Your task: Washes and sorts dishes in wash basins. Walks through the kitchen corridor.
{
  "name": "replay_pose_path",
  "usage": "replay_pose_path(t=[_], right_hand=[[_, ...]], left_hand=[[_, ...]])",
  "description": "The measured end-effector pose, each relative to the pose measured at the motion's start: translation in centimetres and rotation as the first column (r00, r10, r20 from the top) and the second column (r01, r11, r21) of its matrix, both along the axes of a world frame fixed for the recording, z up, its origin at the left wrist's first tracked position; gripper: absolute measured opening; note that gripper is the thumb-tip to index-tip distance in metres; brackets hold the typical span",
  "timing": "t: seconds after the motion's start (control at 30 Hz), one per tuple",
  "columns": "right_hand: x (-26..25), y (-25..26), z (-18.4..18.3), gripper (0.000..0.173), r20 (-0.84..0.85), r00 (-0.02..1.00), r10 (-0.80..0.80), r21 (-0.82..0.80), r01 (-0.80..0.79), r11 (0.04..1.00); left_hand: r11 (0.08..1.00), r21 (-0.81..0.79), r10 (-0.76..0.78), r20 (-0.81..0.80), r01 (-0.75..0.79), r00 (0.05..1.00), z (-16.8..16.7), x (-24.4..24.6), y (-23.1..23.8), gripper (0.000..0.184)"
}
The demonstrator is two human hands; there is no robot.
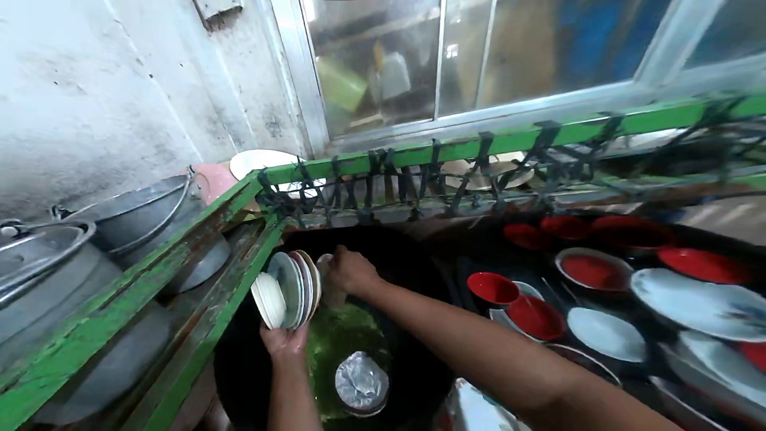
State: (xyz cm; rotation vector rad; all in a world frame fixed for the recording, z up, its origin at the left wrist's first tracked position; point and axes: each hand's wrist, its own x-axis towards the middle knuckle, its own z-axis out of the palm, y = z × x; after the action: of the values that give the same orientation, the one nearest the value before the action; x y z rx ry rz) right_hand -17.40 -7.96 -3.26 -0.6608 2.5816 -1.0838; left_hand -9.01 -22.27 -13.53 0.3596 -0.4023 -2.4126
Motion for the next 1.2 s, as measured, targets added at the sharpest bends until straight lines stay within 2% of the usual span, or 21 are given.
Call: replay_pose_path(t=[0.07, 0.2, 0.33, 0.4, 0.47, 0.5, 0.57, 0.63, 0.7, 0.77, 0.87, 1.03, 1.2], right_hand=[[0.8, -1.3, -0.6, 0.045, -0.01, 1.0, -0.001, -0.033, 0.001, 0.999], [2.0, -2.2, -0.5, 0.043, -0.089, 0.996, 0.006, -0.018, -0.007, 1.0], [2.2, -2.8, -0.7, 0.042, -0.178, 0.98, 0.085, -0.069, -0.099, 0.993], [1.5, -2.8, -1.4, 0.047, -0.173, 0.975, 0.142, -0.139, -0.167, 0.976], [0.8, -2.1, -2.4, 0.052, -0.12, 0.985, 0.122, -0.208, -0.145, 0.967], [0.7, -1.4, -2.8, 0.05, -0.073, 0.993, 0.097, -0.159, -0.107, 0.981], [1.3, 0.1, -3.7, 0.037, 0.027, 0.993, 0.111, 0.13, -0.114, 0.985], [2.9, 1.0, -4.8, 0.04, 0.152, 0.962, 0.225, 0.406, -0.269, 0.874], [4.9, 1.3, -5.9, 0.051, 0.209, 0.923, 0.322, 0.535, -0.384, 0.752], [6.8, 1.2, -6.5, 0.054, 0.25, 0.898, 0.362, 0.575, -0.439, 0.691], [8.7, 0.9, -7.2, 0.046, 0.258, 0.876, 0.408, 0.593, -0.477, 0.648], [9.4, 1.1, -6.5, 0.037, 0.249, 0.863, 0.439, 0.564, -0.498, 0.658], [8.4, 1.7, -11.6, 0.047, 0.244, 0.847, 0.472, 0.436, -0.531, 0.727]], left_hand=[[1.0, 0.019, 0.015, 0.049, -0.016, 0.999, 0.2, 0.0, 0.3, 0.052], [0.998, 0.061, -0.027, 0.016, 0.026, 1.0, 0.2, 0.3, 0.2, 0.051], [0.997, 0.065, -0.033, 0.064, 0.028, 0.997, 0.4, 0.3, 0.6, 0.05], [0.998, 0.062, -0.004, 0.112, -0.003, 0.994, 0.6, 0.2, 0.6, 0.049], [0.998, 0.048, 0.02, 0.158, -0.028, 0.987, 0.6, 0.3, 0.3, 0.053], [0.998, 0.057, 0.019, 0.149, -0.028, 0.989, 0.6, 0.4, 0.1, 0.057], [0.995, 0.099, -0.012, 0.059, 0.006, 0.998, 0.4, 0.5, -0.7, 0.065], [0.991, 0.131, -0.023, -0.007, 0.024, 1.0, 0.4, 0.4, -1.0, 0.067], [0.988, 0.149, -0.023, -0.041, 0.029, 0.999, 0.4, 0.2, -1.2, 0.067], [0.988, 0.15, -0.014, -0.059, 0.023, 0.998, 0.4, 0.4, -1.2, 0.067], [0.989, 0.15, -0.001, -0.066, 0.011, 0.998, 0.5, 0.6, -1.2, 0.068], [0.994, 0.101, -0.038, -0.066, 0.045, 0.997, 0.7, 0.9, -0.7, 0.07], [0.992, 0.105, -0.058, -0.076, 0.065, 0.995, 0.7, 1.1, 0.3, 0.07]])
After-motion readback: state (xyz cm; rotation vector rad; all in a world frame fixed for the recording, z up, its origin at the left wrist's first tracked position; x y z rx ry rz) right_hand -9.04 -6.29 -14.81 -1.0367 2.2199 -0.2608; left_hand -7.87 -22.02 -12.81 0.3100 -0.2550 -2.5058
